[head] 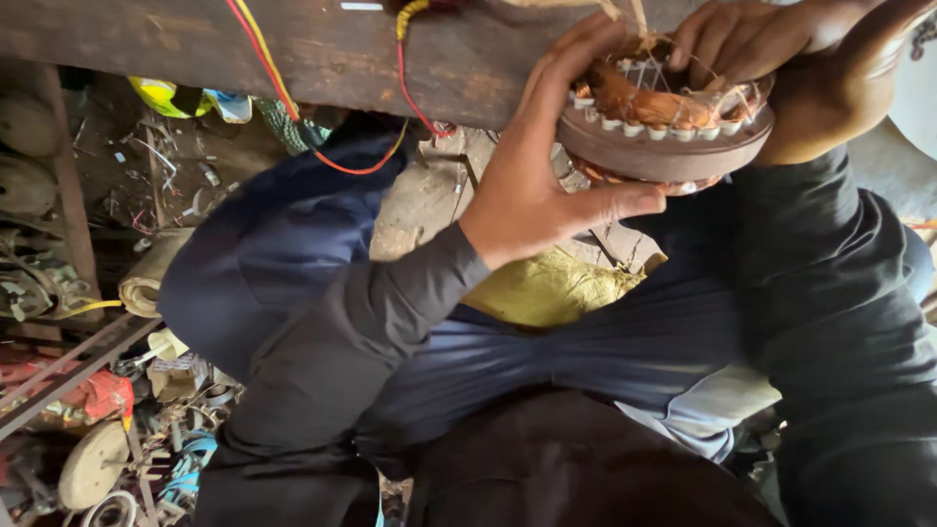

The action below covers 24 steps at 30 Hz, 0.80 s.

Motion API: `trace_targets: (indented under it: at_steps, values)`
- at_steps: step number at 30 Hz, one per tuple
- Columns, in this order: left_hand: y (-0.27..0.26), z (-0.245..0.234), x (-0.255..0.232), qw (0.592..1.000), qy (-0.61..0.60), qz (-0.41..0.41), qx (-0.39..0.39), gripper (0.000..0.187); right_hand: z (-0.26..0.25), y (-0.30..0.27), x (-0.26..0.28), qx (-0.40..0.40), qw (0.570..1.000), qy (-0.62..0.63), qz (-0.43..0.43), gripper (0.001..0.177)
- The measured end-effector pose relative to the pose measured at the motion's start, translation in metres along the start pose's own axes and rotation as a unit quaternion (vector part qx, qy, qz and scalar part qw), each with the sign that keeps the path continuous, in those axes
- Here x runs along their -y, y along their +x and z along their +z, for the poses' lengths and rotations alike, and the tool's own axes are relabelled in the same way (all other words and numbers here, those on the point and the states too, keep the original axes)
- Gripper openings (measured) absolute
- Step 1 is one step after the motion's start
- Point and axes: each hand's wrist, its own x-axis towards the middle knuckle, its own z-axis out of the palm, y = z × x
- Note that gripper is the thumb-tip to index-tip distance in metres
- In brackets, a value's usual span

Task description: The person disassembles a small electric motor, removes the rotor, and inspects the copper windings and internal components. They use a small wrench to loosen a screw and manipulate the wires and parts by hand.

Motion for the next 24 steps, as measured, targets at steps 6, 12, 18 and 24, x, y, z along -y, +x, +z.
trace_targets:
  at_steps: [6, 12, 18, 24]
  values:
    - [-0.005, -0.003, -0.018, 0.997, -0.021, -0.043, -0.054, 0.113, 0.006, 0.009, -0.022, -0.002, 0.999, 0.042, -0.028, 0.061]
    - [-0.014, 0.007, -0.034, 0.994, 0.008, -0.032, -0.103, 0.115, 0.025, 0.021, -0.027, -0.007, 0.998, 0.009, -0.066, 0.05]
    - [-0.017, 0.005, -0.042, 0.993, 0.018, -0.043, -0.106, 0.112, 0.036, 0.02, -0.023, -0.034, 0.999, -0.011, -0.029, 0.049]
    - [-0.016, 0.004, -0.043, 0.991, -0.006, -0.047, -0.125, 0.096, 0.039, 0.017, -0.013, -0.048, 0.998, -0.032, 0.005, 0.048]
